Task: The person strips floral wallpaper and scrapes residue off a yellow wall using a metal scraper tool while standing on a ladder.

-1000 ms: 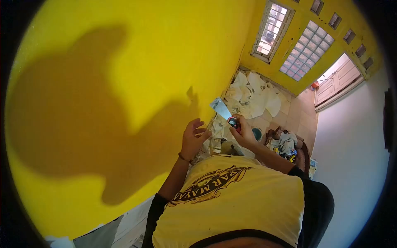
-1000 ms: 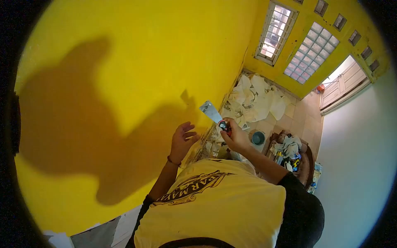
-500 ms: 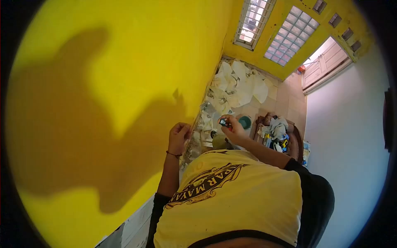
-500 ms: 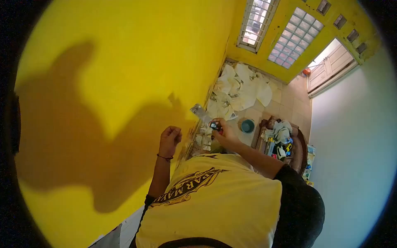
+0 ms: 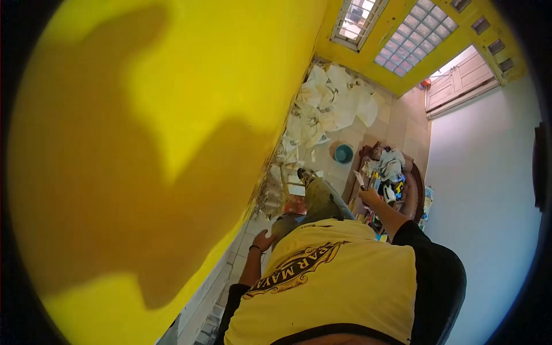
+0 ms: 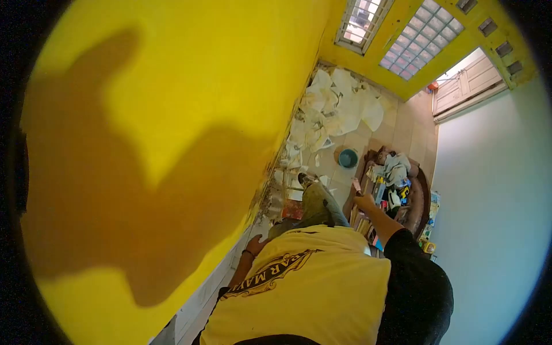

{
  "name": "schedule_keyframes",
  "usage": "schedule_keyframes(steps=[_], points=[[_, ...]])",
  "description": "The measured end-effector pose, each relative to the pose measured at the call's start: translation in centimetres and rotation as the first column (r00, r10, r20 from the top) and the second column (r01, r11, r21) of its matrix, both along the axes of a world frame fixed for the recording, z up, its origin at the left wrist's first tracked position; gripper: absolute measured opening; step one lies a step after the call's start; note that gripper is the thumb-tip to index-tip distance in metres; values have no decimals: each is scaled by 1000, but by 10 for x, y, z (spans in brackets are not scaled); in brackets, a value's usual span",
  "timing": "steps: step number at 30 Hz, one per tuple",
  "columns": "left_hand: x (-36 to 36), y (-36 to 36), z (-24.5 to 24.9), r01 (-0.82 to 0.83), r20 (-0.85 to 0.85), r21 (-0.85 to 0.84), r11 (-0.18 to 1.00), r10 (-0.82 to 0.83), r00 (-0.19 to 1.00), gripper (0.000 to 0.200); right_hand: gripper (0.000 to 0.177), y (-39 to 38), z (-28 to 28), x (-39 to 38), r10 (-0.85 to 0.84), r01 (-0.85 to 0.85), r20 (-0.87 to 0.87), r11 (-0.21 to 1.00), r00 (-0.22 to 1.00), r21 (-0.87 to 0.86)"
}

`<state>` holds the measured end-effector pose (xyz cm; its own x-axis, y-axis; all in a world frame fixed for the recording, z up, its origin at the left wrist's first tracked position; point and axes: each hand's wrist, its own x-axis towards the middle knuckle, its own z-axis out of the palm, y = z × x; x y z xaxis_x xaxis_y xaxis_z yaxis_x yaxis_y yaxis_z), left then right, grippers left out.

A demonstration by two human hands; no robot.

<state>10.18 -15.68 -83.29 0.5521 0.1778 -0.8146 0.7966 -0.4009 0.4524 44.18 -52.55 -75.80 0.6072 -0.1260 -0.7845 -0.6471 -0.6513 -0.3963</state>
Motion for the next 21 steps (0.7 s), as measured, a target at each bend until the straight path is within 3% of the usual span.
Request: schedule_keyframes(steps=[4, 6, 8, 10, 12, 13, 14, 15, 16, 18, 21], points=[[-8, -5, -11, 13, -33, -20, 1000, -14, 999, 84, 25, 24, -29, -8, -8, 9, 71, 1000, 997, -22], [2, -1, -17, 26, -48, -13, 1000, -27, 998, 83, 45, 59, -47, -5, 460, -347, 321, 870, 828, -350], [14, 3, -30, 91, 20, -10, 996, -91, 996, 80, 60, 115, -31, 0, 453, -414, 123, 875, 883, -251], [50, 10, -28, 145, -58, -38, 989, -147, 987, 75, 57, 148, -69, -9, 456, -433, 99, 882, 885, -186], [82, 14, -21, 224, -133, -215, 951, -256, 957, 73, 58, 178, -102, -26, 400, -398, 82, 917, 913, -38], [80, 10, -48, 230, -138, -219, 948, -263, 955, 73, 58, 180, -140, -33, 393, -391, 75, 919, 916, -39], [70, 3, -90, 263, -59, -108, 959, -270, 961, 69, 51, 179, -194, -48, 552, -540, 75, 831, 831, -137], [64, -4, -117, 281, 19, 1, 960, -281, 960, 64, 47, 182, -213, -57, 626, -607, 63, 773, 778, -184], [76, -8, -115, 284, 14, -3, 959, -284, 959, 64, 44, 186, -229, -65, 693, -668, 48, 708, 719, -230], [113, -10, -96, 290, 21, 16, 957, -291, 957, 64, 37, 212, -221, -76, 383, -379, -23, 900, 923, -216], [134, -28, -129, 181, 120, -74, 981, -171, 978, 68, 30, 214, -261, -97, 449, -411, 145, 882, 882, -230]])
